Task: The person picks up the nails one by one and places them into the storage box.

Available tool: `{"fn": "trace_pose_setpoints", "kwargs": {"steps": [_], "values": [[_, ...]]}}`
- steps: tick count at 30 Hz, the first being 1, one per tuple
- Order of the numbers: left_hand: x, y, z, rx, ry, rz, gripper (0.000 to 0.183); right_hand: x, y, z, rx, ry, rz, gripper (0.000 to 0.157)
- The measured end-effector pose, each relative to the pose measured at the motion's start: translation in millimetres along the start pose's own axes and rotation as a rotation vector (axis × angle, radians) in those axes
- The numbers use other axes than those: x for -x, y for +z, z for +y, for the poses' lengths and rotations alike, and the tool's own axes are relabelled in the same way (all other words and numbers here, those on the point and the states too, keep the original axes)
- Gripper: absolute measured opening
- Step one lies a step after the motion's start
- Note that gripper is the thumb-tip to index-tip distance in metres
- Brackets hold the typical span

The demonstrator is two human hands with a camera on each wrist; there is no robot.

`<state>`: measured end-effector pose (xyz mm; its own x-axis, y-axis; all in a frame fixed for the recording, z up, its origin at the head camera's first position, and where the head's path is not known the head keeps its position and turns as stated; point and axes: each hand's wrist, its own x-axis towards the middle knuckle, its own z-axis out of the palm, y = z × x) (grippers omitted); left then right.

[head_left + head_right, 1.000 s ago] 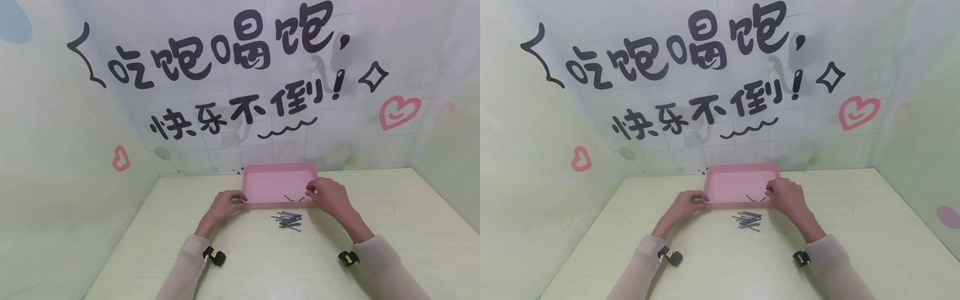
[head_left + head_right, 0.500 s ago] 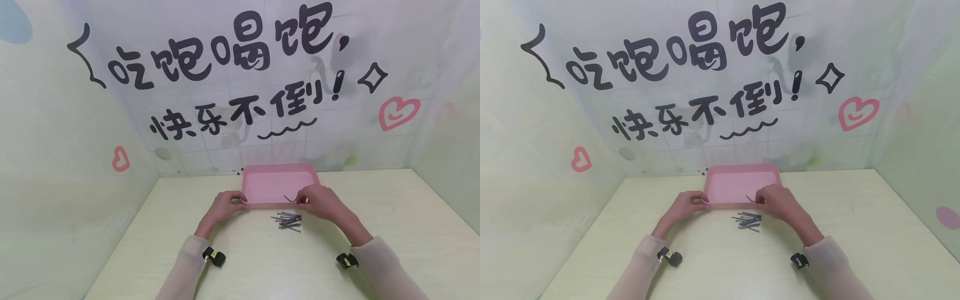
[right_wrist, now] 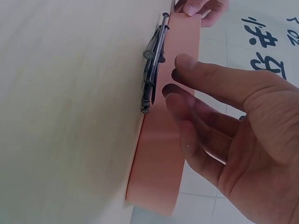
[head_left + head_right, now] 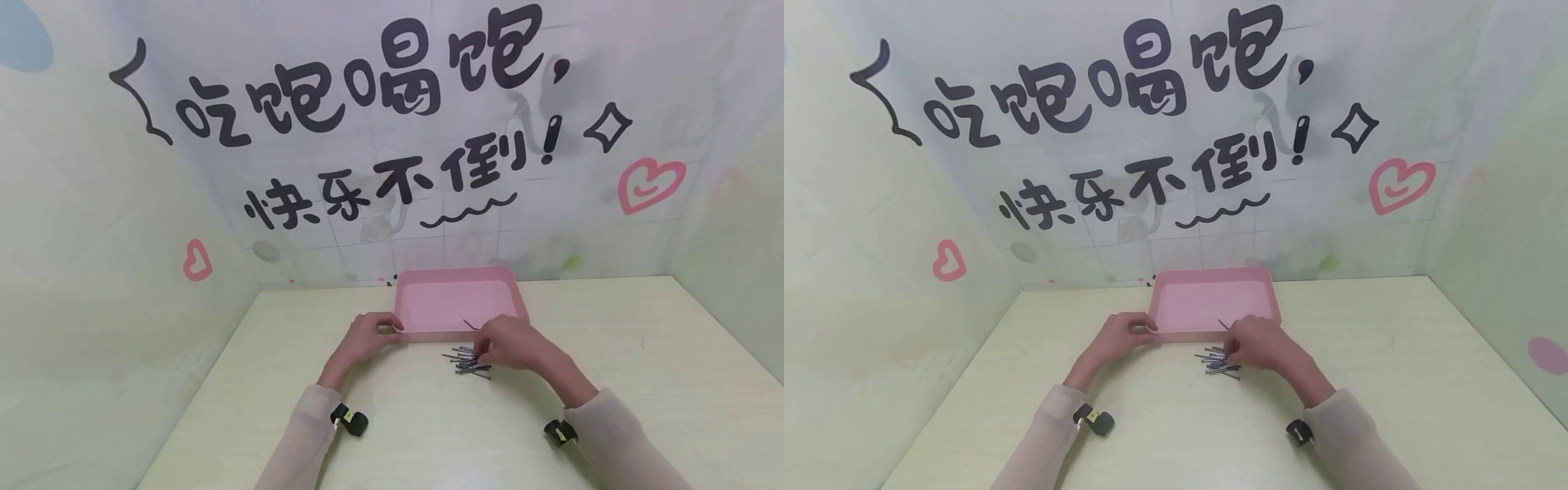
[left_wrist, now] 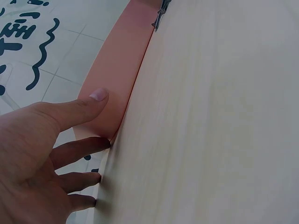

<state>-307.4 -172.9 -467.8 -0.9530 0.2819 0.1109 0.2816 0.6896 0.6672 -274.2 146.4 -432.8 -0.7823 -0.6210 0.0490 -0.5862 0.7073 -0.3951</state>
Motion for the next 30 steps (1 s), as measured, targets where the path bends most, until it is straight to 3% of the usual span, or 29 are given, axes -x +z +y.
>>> {"fn": "trace_pose_setpoints", "kwargs": {"steps": [30], "values": [[0.1,0.1,-0.7,0.01,0.004,-0.005,0.013,-1.0,10.6,-1.2,0.074,0.096,-0.021,0.019]]}}
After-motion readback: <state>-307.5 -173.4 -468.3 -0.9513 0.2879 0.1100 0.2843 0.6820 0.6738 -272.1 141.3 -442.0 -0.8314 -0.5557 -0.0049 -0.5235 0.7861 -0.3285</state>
